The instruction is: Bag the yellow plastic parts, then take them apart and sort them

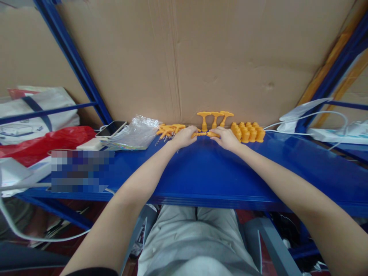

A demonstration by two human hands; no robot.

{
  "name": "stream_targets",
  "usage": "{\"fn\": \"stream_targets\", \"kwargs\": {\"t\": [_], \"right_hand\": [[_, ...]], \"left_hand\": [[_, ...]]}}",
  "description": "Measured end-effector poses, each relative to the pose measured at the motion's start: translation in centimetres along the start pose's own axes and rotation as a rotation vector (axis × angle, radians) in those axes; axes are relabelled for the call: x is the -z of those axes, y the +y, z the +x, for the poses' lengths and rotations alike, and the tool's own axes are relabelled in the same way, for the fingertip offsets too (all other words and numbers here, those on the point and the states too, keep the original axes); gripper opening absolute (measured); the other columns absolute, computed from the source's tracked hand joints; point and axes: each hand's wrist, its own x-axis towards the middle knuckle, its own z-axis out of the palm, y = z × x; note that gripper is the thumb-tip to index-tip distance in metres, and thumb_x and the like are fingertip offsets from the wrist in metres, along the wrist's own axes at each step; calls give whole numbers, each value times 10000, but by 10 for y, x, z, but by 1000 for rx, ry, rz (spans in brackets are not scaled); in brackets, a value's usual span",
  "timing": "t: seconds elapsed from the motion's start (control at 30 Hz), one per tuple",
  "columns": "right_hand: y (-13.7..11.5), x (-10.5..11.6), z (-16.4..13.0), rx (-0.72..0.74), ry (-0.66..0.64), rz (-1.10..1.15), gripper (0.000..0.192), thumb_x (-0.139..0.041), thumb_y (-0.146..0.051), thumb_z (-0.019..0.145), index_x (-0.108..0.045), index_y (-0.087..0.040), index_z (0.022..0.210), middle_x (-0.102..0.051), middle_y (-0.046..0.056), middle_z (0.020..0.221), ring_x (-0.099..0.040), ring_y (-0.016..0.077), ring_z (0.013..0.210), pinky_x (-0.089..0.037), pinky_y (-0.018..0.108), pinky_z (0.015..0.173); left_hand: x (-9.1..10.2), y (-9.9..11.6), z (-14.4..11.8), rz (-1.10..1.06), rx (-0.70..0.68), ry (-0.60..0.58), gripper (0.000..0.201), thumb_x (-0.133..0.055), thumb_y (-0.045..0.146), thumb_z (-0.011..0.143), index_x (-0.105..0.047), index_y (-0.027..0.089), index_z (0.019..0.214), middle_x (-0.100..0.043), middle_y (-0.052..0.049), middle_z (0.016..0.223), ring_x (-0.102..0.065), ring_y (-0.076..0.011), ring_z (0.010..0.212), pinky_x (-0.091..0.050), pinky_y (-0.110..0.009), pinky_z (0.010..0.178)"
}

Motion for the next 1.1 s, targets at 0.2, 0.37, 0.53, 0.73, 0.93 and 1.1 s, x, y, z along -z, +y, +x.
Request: {"fn": "stream_targets", "kwargs": {"t": [0.2, 0.37, 0.53, 0.73, 0.93, 1.1], "right_hand": [[3, 1, -1, 79, 9, 25, 382, -550, -268, 964, -684, -175, 1310, -696, 157, 1220, -664, 300, 1095, -512, 416, 930], [6, -1, 1, 100, 28, 95, 388, -543, -279, 959, -686, -162, 1300, -690, 152, 1179, -654, 291, 1091, -501, 412, 962], [10, -5, 4, 77, 43, 173, 395, -563, -284, 936, -688, -157, 1288, -681, 146, 1150, -645, 285, 1086, -504, 441, 978], [22, -3, 9, 61, 26, 282, 500, -672, -222, 813, -647, -165, 1309, -660, 152, 1241, -649, 290, 1096, -556, 469, 933], [23, 5, 10, -141, -53, 573, 458, -695, -140, 787, -621, -157, 1239, -658, 142, 1284, -700, 214, 1050, -592, 388, 926], [16, 13, 7, -322, -102, 802, 145, -681, -182, 871, -654, -173, 1013, -747, 102, 1047, -745, 198, 899, -612, 386, 889]], "left_hand": [[-5, -2, 1, -29, -60, 0, 250, -530, 141, 885, -630, 163, 1113, -698, -96, 1145, -678, -221, 1061, -520, -336, 943], [-9, -5, 3, -48, -58, 13, 215, -558, 140, 886, -633, 152, 1087, -698, -99, 1117, -677, -215, 1039, -518, -316, 909], [-10, -6, 4, -66, -81, 39, 161, -595, 194, 906, -634, 157, 1057, -699, -87, 1073, -675, -212, 1004, -517, -317, 878], [-12, -9, 3, -60, -64, 62, 130, -602, 245, 928, -641, 165, 1022, -700, -86, 1054, -675, -216, 989, -513, -322, 873], [-7, -8, 1, -56, -1, 67, 104, -599, 236, 938, -648, 157, 985, -706, -92, 1049, -677, -216, 983, -507, -315, 868], [-2, -4, 0, -42, 17, 61, 95, -596, 238, 948, -638, 157, 974, -701, -93, 1062, -675, -217, 979, -497, -309, 859]]}}
